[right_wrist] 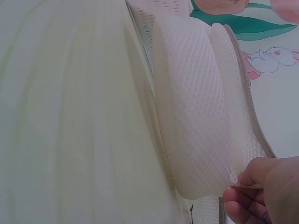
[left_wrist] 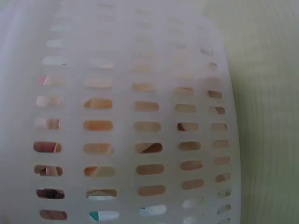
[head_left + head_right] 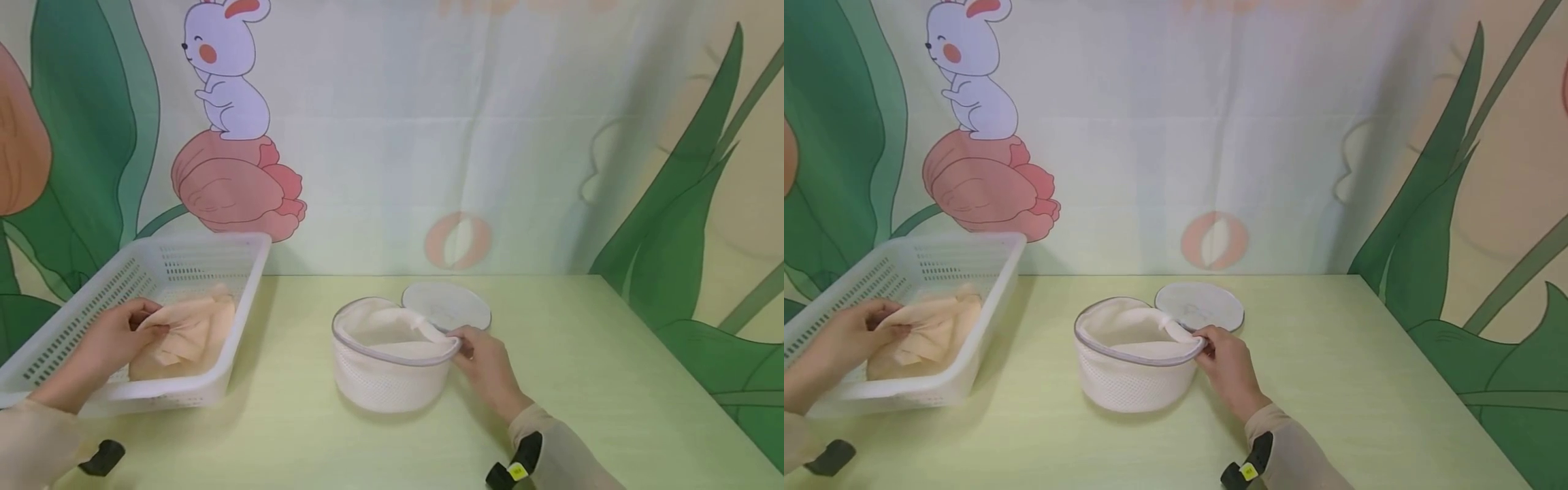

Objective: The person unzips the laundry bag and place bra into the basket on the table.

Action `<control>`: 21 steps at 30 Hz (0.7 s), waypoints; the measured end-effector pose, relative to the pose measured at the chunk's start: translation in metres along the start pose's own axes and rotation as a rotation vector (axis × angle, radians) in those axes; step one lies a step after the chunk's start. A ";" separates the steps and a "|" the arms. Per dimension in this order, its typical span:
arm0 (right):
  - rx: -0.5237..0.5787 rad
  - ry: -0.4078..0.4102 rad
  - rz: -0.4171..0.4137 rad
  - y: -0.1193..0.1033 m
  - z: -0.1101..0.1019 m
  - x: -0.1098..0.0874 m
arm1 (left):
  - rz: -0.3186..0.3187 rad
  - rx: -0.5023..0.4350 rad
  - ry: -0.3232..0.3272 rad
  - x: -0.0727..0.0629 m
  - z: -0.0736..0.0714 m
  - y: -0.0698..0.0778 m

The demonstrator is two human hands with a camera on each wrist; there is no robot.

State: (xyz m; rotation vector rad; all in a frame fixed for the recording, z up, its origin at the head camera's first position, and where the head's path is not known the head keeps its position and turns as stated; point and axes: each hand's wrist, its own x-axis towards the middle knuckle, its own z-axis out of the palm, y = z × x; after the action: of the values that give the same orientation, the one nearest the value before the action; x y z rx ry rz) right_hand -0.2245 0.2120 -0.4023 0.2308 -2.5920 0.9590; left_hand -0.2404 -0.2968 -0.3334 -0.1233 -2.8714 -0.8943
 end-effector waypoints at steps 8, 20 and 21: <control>-0.004 0.001 0.003 0.001 0.001 0.000 | 0.019 0.043 -0.083 0.007 -0.001 -0.009; -0.013 0.013 -0.016 -0.001 -0.001 0.000 | 0.046 0.139 -0.107 0.014 0.000 -0.015; -0.017 0.014 -0.016 0.000 -0.001 0.000 | 0.048 0.144 -0.110 0.015 0.000 -0.015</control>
State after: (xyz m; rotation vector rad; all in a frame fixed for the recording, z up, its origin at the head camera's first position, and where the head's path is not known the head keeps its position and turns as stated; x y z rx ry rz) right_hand -0.2244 0.2121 -0.4015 0.2391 -2.5806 0.9297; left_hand -0.2566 -0.3085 -0.3400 -0.2321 -3.0081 -0.6893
